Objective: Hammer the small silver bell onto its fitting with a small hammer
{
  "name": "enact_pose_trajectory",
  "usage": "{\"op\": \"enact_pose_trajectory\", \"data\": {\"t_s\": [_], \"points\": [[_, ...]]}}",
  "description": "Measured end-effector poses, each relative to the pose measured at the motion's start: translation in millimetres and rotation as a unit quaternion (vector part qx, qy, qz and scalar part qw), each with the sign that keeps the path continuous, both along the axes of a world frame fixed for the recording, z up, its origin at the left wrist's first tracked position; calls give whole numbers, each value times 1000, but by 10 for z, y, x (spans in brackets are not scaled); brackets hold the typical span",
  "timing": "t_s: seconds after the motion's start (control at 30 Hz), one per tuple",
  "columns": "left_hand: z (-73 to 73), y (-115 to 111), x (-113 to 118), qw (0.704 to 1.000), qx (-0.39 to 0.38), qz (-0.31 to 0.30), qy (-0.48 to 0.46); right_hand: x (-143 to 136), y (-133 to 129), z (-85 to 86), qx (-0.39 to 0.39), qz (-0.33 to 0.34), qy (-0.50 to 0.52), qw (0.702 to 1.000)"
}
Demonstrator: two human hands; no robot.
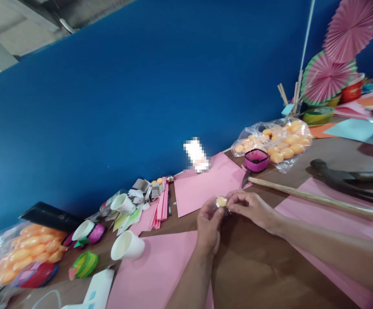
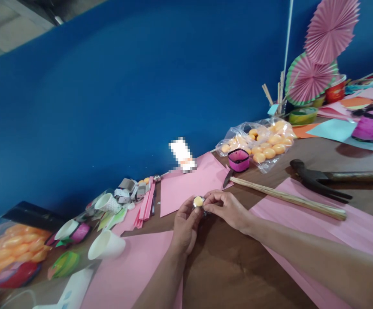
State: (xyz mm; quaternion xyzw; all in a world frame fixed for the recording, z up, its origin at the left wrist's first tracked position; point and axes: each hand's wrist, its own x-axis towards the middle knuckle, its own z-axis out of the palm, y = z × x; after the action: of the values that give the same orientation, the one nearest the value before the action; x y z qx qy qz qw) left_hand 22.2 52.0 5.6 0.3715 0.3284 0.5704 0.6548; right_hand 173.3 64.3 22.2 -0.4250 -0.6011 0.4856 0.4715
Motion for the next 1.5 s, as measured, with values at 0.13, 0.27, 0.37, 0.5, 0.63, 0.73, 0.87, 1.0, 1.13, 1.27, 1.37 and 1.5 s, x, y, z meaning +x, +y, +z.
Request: {"op": "enact_pose_trajectory", "data": {"t_s": [0.13,0.27,0.37,0.5,0.63,0.73,0.87,1.0,1.13,1.27,1.37,1.5], "points": [[-15,8,-2,1000,-1,9,5,1,-5,14,-3,0,-4,1000],[-23,18,1,1000,1,15,6,3,-4,4,1,-4,-13,1000],[-17,21,3,1000,1,13,3,3,-2,0,0,-1,-14,1000],[-4,19,2,1000,-1,12,5,0,-1,3,1,-4,-15,1000],[9,13,4,1000,-2,16,7,3,-8,7,-1,-1,-19,1000],[17,7,8,1000,-4,20,10,6,-17,13,1,1,-24,1000],[18,7,10,1000,-4,20,11,5,-19,25,0,1,-25,1000],[10,12,6,1000,0,15,12,7,-14,24,2,1,-28,1000],[7,13,2,1000,0,10,11,9,-15,12,3,3,-28,1000],[10,10,8,1000,-3,17,10,10,-19,12,2,3,-33,999],[14,9,12,1000,-6,19,15,13,-24,20,3,4,-38,999],[14,10,11,1000,-6,21,22,19,-31,33,8,7,-39,999]]}}
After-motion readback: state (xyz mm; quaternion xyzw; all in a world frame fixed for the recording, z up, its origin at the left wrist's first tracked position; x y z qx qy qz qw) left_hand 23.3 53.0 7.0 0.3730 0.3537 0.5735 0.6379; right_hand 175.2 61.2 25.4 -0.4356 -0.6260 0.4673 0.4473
